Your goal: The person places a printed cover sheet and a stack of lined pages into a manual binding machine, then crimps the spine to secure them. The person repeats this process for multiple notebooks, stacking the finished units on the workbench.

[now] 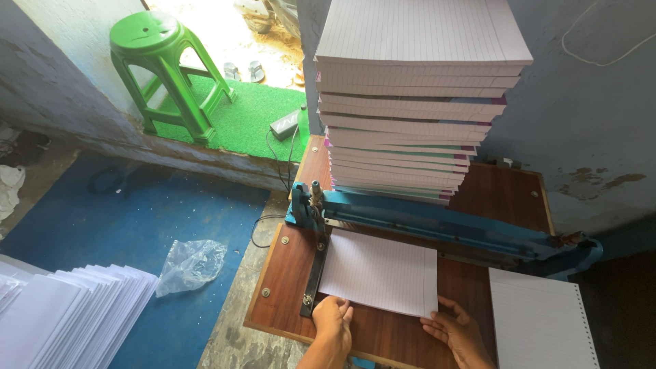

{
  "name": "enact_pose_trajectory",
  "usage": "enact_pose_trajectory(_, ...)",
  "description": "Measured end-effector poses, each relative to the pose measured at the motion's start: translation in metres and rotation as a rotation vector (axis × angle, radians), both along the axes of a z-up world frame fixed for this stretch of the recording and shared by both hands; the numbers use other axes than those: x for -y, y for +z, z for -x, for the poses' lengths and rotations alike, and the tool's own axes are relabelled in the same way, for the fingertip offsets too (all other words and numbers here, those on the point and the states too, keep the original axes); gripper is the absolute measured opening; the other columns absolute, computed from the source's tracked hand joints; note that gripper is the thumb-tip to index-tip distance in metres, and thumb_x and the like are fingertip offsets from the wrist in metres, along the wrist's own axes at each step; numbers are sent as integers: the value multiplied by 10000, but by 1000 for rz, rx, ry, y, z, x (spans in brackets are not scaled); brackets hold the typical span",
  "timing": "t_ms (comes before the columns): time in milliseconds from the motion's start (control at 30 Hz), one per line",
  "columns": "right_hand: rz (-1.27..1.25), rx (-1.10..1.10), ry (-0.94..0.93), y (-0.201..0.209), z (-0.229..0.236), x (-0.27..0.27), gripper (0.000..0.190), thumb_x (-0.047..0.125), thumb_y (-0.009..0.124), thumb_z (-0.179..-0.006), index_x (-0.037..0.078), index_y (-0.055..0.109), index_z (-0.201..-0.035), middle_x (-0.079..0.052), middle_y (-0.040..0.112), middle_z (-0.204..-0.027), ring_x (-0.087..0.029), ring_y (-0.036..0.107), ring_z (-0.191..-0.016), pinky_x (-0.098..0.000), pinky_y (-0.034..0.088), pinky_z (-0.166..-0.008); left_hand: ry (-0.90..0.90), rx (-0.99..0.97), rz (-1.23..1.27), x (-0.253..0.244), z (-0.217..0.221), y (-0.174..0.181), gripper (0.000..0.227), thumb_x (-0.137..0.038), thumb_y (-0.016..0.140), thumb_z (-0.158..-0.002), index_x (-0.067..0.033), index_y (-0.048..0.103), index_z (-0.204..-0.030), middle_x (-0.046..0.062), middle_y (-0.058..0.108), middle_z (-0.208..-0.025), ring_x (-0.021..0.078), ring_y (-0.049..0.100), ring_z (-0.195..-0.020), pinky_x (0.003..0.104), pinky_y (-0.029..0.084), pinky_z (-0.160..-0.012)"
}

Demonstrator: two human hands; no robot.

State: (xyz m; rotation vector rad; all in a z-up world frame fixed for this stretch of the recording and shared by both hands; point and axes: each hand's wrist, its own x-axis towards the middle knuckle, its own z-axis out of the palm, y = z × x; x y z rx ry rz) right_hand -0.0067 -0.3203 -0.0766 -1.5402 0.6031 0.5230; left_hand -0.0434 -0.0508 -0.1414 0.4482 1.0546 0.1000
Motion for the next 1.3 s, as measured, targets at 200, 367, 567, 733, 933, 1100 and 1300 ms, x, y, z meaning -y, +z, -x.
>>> enact_pose_trajectory(200,76,-9,92,13,-2,-3,576,116,640,-933,-2,449,-1464,-283,730,-1080,-296,768,-962,-376,658,-873,-108,-87,-165,-3,-4,8,236,-91,576,-969,103,646,-1083,198,682,-1090,309,707,-1034,390,568,-868)
enact_pose_trajectory(367,223,-26,209,29,-4,-15,784,102,815,-857,-17,359,-1483,-248,742,-1048,-270,787,-926,-357,656,-860,-124,-180,-273,-3,0,30,163,-66,653,-963,76,674,-1040,154,711,-997,227,727,-865,315,617,-727)
enact_pose_trajectory(567,671,99,432,35,2,-27,731,161,792,-831,49,475,-1480,-124,767,-974,-211,788,-782,-324,638,-742,-88,-170,-314,-1,-1,34,124,-28,645,-963,77,667,-1024,133,717,-960,207,721,-823,300,607,-701)
enact_pose_trajectory(733,729,118,417,35,5,-29,722,171,780,-846,81,479,-1497,-104,752,-973,-193,787,-796,-322,653,-733,-58,-160,-400,3,-3,25,117,-37,654,-952,68,673,-1000,139,726,-955,209,743,-816,301,632,-688)
enact_pose_trajectory(933,757,117,439,32,8,-27,733,208,773,-864,90,462,-1518,-114,772,-980,-185,789,-806,-301,642,-757,-71,-161,-265,4,0,28,172,-78,700,-942,74,684,-1022,161,719,-1000,250,740,-879,325,634,-735)
enact_pose_trajectory(1100,725,132,431,32,9,-26,744,207,780,-854,76,458,-1511,-104,773,-988,-194,789,-810,-301,640,-755,-75,-126,-170,8,1,31,192,-60,689,-942,93,675,-1057,200,724,-1052,295,743,-918,359,651,-784)
enact_pose_trajectory(1300,707,152,443,30,10,-23,732,210,778,-858,68,470,-1506,-112,774,-965,-189,782,-806,-300,629,-753,-33,-118,-185,6,-1,24,189,10,621,-941,137,656,-1078,232,722,-1067,352,756,-936,398,660,-801)
